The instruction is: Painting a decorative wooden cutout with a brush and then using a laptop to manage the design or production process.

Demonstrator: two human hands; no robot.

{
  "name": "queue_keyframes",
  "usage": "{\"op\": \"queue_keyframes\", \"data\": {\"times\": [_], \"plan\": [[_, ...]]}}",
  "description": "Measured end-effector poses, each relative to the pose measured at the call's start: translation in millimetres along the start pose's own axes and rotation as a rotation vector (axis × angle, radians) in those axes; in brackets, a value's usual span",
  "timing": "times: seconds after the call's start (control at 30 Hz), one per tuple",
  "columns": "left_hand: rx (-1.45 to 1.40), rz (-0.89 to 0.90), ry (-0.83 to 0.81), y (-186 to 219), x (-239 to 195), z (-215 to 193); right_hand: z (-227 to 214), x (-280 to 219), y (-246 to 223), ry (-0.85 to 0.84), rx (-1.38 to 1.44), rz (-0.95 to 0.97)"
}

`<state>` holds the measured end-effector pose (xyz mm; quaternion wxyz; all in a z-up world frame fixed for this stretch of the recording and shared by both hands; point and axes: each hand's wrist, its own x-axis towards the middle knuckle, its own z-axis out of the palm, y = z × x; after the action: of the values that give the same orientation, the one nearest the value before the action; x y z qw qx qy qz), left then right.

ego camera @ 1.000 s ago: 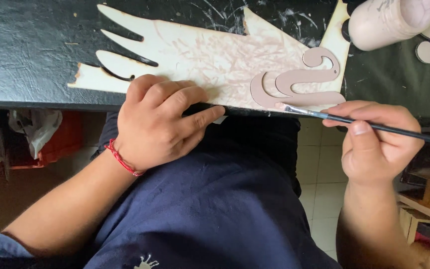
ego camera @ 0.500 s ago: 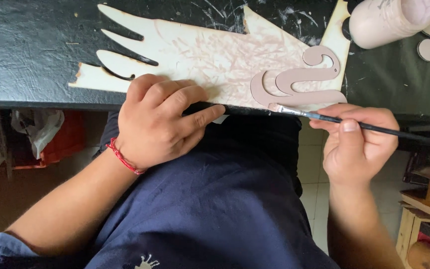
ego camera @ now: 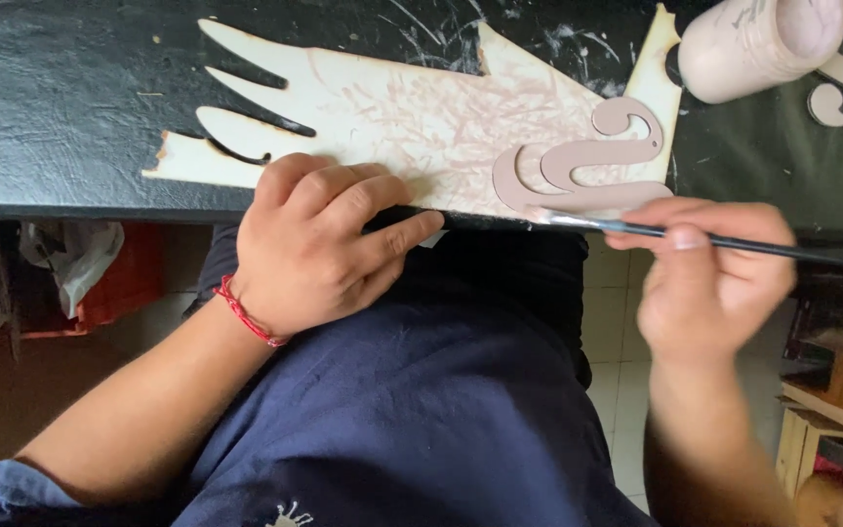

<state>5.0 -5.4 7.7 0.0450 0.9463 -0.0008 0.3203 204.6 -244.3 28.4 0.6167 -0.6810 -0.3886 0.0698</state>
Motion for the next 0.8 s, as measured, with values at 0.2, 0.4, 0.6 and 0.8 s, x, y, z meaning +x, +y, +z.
{"op": "queue_keyframes", "data": {"times": [0.2, 0.4, 0.6, 0.8], "plan": [[0.000, 0.014, 0.014, 0, 0, 0, -16, 22, -9, 0.071, -0.106, -0.142], [0.003, 0.008, 0.014, 1, 0, 0, 3, 58, -36, -0.242, -0.275, -0.021], [-0.019, 0.002, 0.010, 0, 0, -2, 35, 90, -39, -0.412, -0.369, 0.018], [-0.030, 0.008, -0.005, -2, -3, 1, 38, 101, -27, -0.333, -0.184, -0.109]]}}
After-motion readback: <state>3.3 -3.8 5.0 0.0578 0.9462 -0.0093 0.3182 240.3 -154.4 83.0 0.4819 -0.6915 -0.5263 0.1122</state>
